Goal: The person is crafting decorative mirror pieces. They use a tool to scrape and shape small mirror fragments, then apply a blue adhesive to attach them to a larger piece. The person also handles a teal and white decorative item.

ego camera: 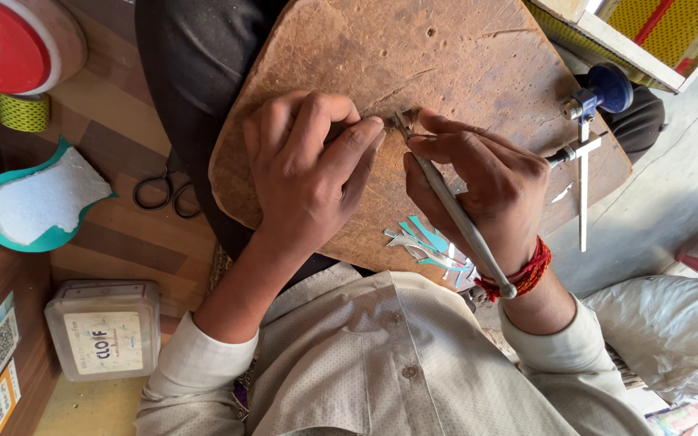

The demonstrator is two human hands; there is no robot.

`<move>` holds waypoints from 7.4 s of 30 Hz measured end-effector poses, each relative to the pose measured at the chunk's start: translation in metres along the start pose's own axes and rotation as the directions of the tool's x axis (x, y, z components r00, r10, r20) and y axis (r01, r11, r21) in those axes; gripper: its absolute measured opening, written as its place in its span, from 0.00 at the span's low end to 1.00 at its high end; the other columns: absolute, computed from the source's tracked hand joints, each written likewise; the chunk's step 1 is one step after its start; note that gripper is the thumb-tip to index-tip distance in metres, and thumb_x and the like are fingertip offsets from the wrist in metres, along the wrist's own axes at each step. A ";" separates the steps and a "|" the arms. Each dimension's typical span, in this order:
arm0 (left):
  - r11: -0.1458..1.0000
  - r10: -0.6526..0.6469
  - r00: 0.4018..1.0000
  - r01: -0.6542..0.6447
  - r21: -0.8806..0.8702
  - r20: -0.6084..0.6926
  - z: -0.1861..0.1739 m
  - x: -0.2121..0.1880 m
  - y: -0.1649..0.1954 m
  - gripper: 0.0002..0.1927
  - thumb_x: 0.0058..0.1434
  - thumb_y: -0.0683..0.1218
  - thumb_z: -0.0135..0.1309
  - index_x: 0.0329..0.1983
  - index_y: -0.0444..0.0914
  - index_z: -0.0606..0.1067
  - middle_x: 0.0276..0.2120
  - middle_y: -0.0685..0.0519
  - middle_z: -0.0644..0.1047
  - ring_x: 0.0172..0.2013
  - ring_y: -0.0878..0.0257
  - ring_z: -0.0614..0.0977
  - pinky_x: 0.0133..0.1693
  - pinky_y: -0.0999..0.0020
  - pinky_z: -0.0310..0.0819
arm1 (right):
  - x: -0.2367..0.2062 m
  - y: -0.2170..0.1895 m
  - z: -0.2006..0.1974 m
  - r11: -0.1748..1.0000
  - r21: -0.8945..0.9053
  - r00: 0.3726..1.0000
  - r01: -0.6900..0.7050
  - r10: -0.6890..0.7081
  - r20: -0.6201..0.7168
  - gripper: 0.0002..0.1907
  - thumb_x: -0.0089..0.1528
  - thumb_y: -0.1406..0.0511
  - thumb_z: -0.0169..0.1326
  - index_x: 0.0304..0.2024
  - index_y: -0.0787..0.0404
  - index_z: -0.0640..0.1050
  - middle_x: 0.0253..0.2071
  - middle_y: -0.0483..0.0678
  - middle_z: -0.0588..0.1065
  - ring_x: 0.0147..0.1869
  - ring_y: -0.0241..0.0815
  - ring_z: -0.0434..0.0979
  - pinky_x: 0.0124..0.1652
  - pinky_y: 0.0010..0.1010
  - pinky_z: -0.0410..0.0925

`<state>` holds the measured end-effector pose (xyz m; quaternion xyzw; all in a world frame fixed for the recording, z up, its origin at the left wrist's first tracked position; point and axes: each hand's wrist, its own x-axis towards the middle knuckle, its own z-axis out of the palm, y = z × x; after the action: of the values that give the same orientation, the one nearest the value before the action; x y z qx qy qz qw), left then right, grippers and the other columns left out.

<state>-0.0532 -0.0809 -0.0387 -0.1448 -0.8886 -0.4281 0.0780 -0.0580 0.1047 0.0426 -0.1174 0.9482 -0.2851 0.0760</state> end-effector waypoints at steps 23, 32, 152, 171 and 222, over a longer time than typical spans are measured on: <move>1.000 0.026 0.999 -0.026 0.004 -0.045 -0.004 -0.002 0.009 0.04 0.70 0.46 0.63 0.44 0.43 0.79 0.42 0.60 0.73 0.48 0.59 0.74 0.53 0.56 0.60 | -0.003 -0.016 -0.012 0.999 0.028 0.997 -0.033 0.031 0.070 0.08 0.62 0.71 0.63 0.44 0.64 0.80 0.46 0.56 0.82 0.45 0.48 0.86 0.43 0.32 0.77; 0.998 0.021 1.000 -0.020 0.062 -0.016 -0.004 -0.007 0.013 0.07 0.71 0.42 0.61 0.48 0.43 0.76 0.46 0.59 0.72 0.51 0.58 0.75 0.56 0.57 0.61 | -0.014 0.004 -0.008 0.943 0.322 0.992 -0.085 0.109 -0.057 0.08 0.69 0.74 0.60 0.49 0.67 0.76 0.52 0.55 0.80 0.52 0.39 0.84 0.50 0.27 0.76; 0.994 0.101 0.994 -0.099 -0.048 0.044 0.011 0.006 0.038 0.06 0.70 0.41 0.62 0.48 0.43 0.78 0.42 0.59 0.77 0.53 0.58 0.75 0.69 0.51 0.53 | -0.052 0.042 -0.038 0.985 0.164 0.998 0.049 -0.055 0.032 0.08 0.66 0.71 0.63 0.42 0.62 0.75 0.46 0.50 0.80 0.50 0.47 0.83 0.49 0.34 0.75; 0.995 0.063 0.998 -0.063 -0.072 0.007 0.000 0.003 0.019 0.08 0.70 0.43 0.65 0.50 0.44 0.79 0.49 0.58 0.74 0.57 0.54 0.73 0.66 0.50 0.57 | -0.026 -0.001 -0.014 0.991 0.133 0.997 -0.025 0.034 -0.066 0.09 0.63 0.73 0.64 0.44 0.65 0.79 0.47 0.56 0.81 0.54 0.47 0.86 0.51 0.30 0.77; 0.990 0.072 0.997 -0.069 -0.127 0.015 0.002 0.007 0.018 0.09 0.65 0.40 0.64 0.47 0.41 0.77 0.49 0.56 0.73 0.56 0.53 0.73 0.67 0.49 0.57 | -0.027 0.002 -0.017 0.992 0.105 0.997 -0.072 0.075 -0.020 0.07 0.63 0.72 0.65 0.42 0.65 0.80 0.46 0.54 0.82 0.50 0.44 0.87 0.47 0.27 0.76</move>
<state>-0.0544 -0.0675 -0.0250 -0.1850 -0.8549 -0.4789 0.0752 -0.0357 0.1226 0.0577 -0.0748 0.9365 -0.3327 0.0812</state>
